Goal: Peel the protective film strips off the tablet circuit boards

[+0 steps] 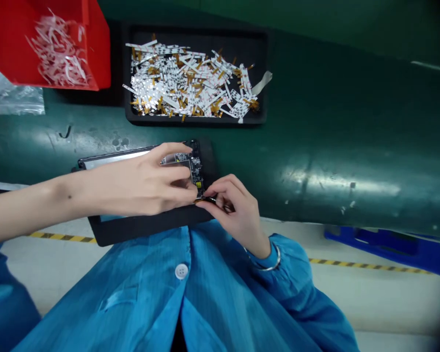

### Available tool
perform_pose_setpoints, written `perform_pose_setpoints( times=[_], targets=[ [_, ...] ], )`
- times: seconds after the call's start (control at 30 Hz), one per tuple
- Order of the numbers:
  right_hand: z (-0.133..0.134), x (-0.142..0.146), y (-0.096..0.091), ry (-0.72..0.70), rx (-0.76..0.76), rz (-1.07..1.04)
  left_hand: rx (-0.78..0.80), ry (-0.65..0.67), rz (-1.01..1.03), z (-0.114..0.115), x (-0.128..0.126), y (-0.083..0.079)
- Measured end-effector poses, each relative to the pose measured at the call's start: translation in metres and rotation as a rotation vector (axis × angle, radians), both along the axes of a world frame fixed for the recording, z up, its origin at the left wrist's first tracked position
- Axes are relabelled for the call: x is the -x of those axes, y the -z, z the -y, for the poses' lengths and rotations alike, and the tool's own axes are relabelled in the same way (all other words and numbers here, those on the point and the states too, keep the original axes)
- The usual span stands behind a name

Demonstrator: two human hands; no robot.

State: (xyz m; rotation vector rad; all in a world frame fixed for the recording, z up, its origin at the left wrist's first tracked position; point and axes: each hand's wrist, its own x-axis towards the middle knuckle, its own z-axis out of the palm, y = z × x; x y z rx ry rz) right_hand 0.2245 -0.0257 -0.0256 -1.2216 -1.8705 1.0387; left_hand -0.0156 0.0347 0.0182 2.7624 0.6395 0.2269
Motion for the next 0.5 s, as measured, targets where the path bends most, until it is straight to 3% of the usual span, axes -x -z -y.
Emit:
perform_pose_setpoints(
  times=[0.1,0.2,0.27,0.4,0.43,0.5],
  targets=[
    [-0.002,-0.001,-0.001,-0.019,0.018,-0.020,-0.299,0.298,-0.148,0.001,-0.004,-0.006],
    [-0.003,-0.003,-0.001,-0.027,0.066,-0.037,-0.433,0.246,-0.141,0.006,0.000,-0.014],
    [-0.003,-0.005,0.000,-0.028,0.103,-0.056,-0.457,0.116,-0.132,0.010,0.012,-0.022],
    [-0.005,-0.007,0.001,-0.054,0.183,-0.129,-0.307,-0.438,-0.329,0.017,0.055,-0.039],
    [-0.006,-0.007,0.001,-0.057,0.211,-0.162,-0.248,-0.521,-0.428,0.019,0.067,-0.040],
    [-0.008,-0.007,0.001,-0.045,0.270,-0.240,-0.130,-0.546,-0.566,0.023,0.087,-0.034]
  ],
)
